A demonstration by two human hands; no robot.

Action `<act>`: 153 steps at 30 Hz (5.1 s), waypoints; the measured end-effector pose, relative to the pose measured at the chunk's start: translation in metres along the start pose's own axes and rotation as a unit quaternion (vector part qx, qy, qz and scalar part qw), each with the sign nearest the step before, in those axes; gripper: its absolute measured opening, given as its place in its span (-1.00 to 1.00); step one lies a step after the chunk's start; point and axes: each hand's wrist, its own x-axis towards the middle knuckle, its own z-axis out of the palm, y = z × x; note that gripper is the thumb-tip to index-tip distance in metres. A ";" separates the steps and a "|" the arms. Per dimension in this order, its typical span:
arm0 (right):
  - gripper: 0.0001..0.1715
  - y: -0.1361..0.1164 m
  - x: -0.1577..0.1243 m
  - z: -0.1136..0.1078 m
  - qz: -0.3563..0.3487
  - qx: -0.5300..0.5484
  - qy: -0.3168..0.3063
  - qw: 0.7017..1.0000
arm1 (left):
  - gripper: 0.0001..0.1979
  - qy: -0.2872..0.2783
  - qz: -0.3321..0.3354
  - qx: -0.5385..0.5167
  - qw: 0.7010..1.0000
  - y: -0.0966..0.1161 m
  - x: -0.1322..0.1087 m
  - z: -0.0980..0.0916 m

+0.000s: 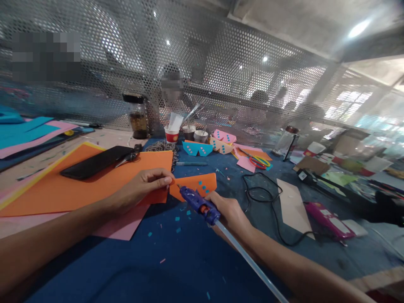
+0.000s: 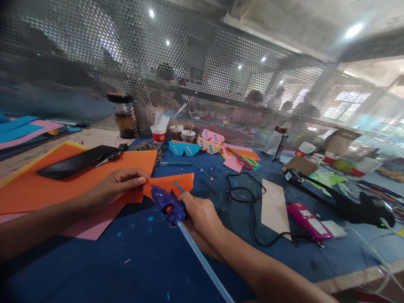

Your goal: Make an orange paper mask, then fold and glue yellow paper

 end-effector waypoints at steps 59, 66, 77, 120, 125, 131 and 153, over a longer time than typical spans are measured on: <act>-0.81 -0.003 -0.002 -0.001 0.003 0.004 -0.002 1.000 | -0.75 0.003 -0.001 0.005 1.000 0.005 -0.001 0.003; -0.76 -0.001 -0.003 0.002 0.002 -0.010 0.008 1.000 | -0.76 0.001 0.002 0.006 1.000 0.003 -0.001 0.002; -0.76 -0.004 -0.002 -0.001 -0.004 -0.018 0.004 1.000 | -0.77 0.002 -0.006 -0.022 1.000 0.001 0.000 0.001; -0.88 -0.016 0.000 -0.010 0.079 0.065 0.032 0.994 | -0.73 0.020 -0.016 -0.046 0.999 0.003 0.002 0.003; -0.71 -0.029 0.004 -0.018 0.095 0.148 0.044 0.983 | -0.74 0.028 -0.019 -0.063 0.997 0.005 0.003 0.006; -0.65 -0.025 0.002 -0.025 0.111 0.230 0.032 0.966 | -0.71 0.053 -0.031 -0.068 0.996 0.007 0.003 0.009; -0.65 -0.010 0.004 -0.051 0.070 0.106 -0.236 0.963 | -0.75 0.054 -0.003 -0.054 0.997 0.008 0.002 0.003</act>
